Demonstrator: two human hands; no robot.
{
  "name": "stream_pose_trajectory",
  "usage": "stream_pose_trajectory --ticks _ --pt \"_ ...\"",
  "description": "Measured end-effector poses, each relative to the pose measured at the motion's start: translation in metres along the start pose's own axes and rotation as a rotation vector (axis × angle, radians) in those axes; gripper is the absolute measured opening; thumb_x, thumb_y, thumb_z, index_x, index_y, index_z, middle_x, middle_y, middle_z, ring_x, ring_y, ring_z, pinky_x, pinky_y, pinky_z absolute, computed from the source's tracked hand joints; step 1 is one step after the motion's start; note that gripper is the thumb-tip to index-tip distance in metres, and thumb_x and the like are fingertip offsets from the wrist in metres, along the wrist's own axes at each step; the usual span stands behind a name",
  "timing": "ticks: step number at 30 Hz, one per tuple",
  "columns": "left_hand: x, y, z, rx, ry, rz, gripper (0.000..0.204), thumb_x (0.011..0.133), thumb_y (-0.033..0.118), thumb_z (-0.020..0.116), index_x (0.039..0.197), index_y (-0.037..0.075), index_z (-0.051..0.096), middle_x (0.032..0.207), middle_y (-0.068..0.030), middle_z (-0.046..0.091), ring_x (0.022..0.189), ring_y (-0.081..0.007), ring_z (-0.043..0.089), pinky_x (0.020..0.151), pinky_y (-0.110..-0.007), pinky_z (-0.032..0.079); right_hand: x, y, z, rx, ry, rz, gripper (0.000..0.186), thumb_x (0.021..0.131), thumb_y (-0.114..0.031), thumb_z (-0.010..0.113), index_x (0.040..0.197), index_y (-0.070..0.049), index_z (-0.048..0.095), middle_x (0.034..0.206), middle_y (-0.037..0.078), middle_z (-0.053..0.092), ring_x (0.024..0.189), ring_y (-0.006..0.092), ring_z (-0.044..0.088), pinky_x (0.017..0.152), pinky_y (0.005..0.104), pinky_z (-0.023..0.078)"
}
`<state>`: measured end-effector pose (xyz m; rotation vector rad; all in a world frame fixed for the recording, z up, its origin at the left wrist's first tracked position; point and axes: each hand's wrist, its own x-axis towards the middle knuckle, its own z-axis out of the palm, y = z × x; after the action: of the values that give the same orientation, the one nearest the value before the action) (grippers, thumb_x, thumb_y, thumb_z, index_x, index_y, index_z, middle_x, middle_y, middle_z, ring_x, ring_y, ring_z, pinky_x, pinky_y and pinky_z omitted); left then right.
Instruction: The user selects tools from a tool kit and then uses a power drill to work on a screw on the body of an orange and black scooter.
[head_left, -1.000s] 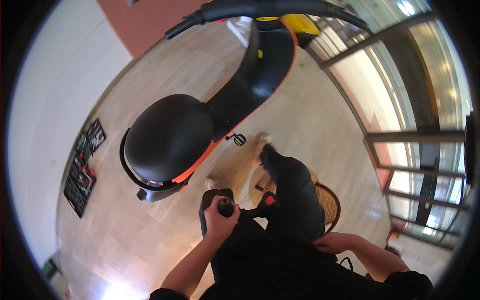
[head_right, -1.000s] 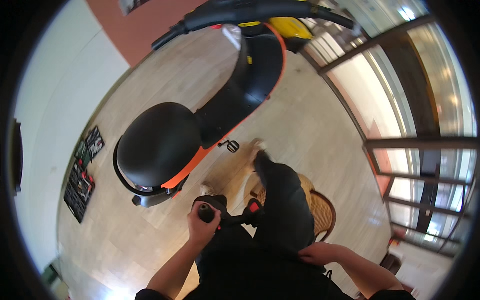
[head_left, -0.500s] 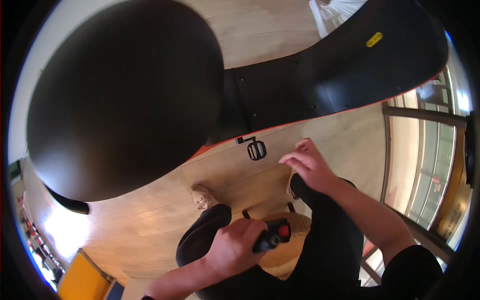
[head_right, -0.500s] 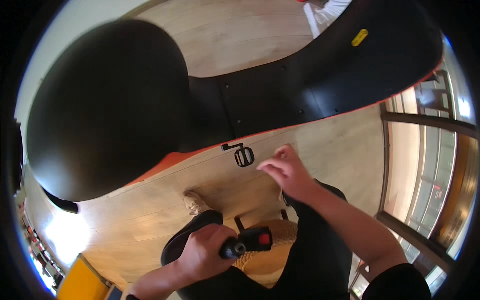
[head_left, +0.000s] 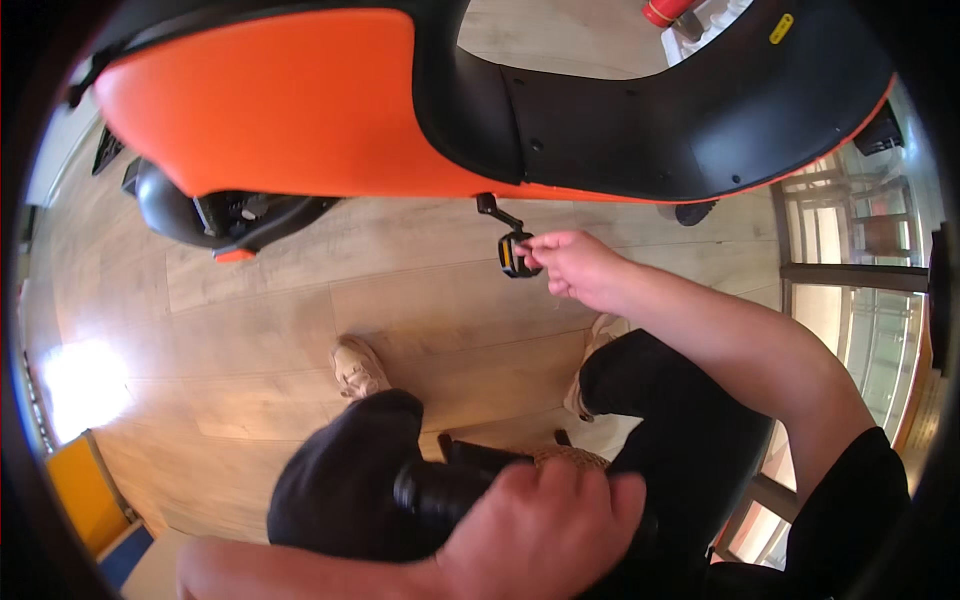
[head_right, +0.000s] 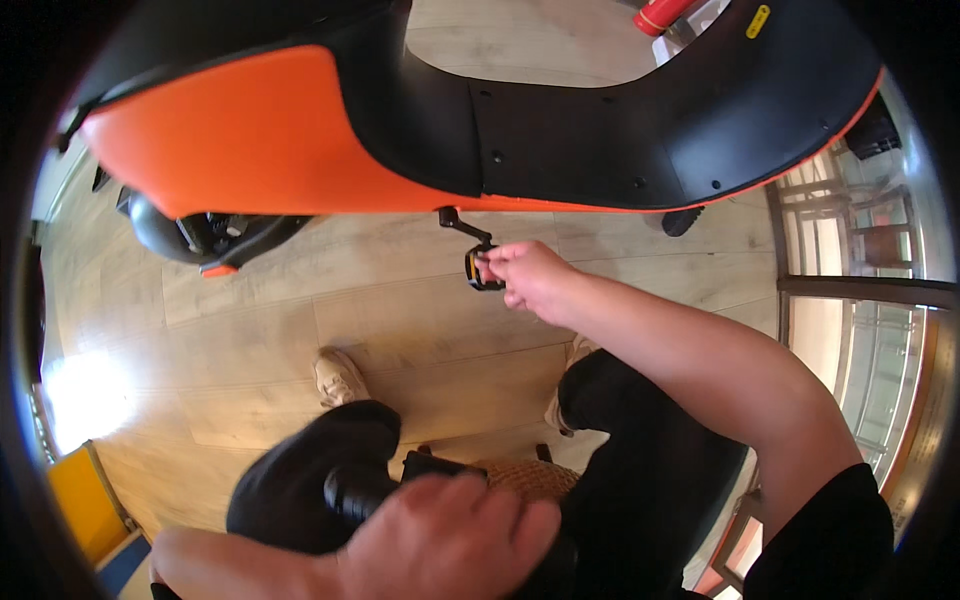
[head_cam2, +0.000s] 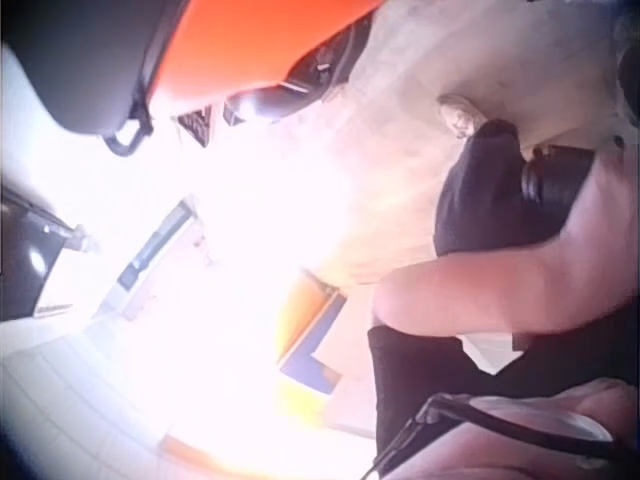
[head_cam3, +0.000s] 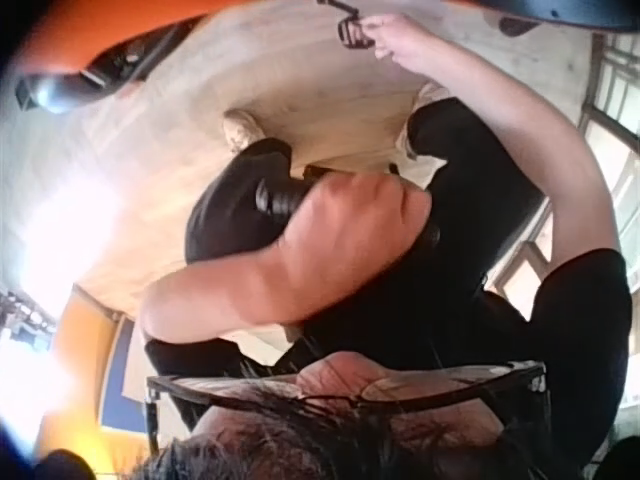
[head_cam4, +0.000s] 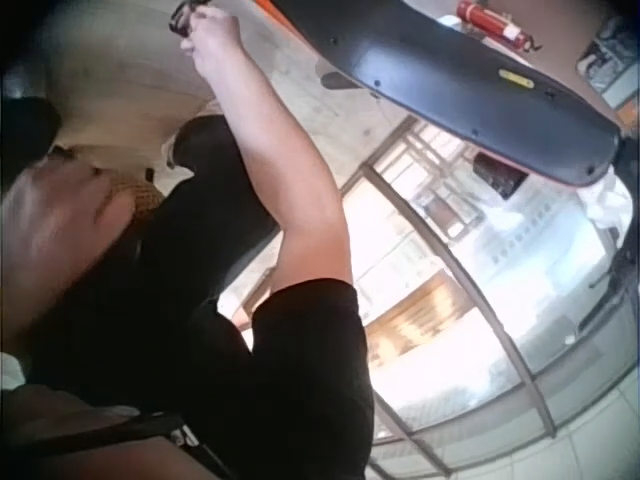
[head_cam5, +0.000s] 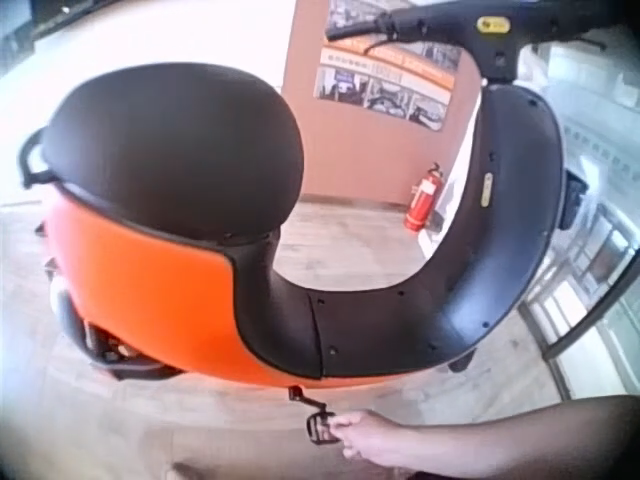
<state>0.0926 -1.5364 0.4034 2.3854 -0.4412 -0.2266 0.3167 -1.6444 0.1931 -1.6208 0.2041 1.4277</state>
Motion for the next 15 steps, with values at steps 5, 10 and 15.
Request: stream_pose_trajectory --ticks 5,10,15 --pt "0.011 -0.038 0.026 -0.242 -0.133 -0.292 0.037 0.080 0.020 0.075 0.106 0.002 0.056 0.084 -0.0212 0.069 0.084 -0.0431 0.069 0.076 -0.051 0.057 -0.024 -0.001 -0.009 0.139 0.133 0.062 0.011 0.108 -0.013 0.050 0.105 -0.008 0.059 0.103 0.005 0.066 0.062 0.0067 0.036 0.054 0.0218 0.032" --pt "0.006 -0.134 0.046 -0.274 -0.047 -0.708 0.044 0.076 0.026 0.075 0.106 -0.004 0.066 0.095 -0.0241 0.072 0.093 -0.0359 0.074 0.080 -0.045 0.059 -0.026 0.007 0.022 0.194 -0.077 -0.027 0.009 0.105 -0.008 0.053 0.112 -0.009 0.058 0.114 0.010 0.067 0.061 0.0028 0.036 0.056 0.0191 0.037" --pt "0.016 -0.219 0.092 -0.712 -0.010 -0.947 0.035 0.073 0.018 0.078 0.096 -0.005 0.066 0.087 -0.0182 0.071 0.077 -0.0287 0.072 0.070 -0.042 0.060 -0.004 0.021 0.046 0.168 0.167 -0.026 0.008 0.104 -0.010 0.058 0.110 -0.010 0.064 0.107 0.004 0.067 0.065 0.0017 0.043 0.056 0.0192 0.038"
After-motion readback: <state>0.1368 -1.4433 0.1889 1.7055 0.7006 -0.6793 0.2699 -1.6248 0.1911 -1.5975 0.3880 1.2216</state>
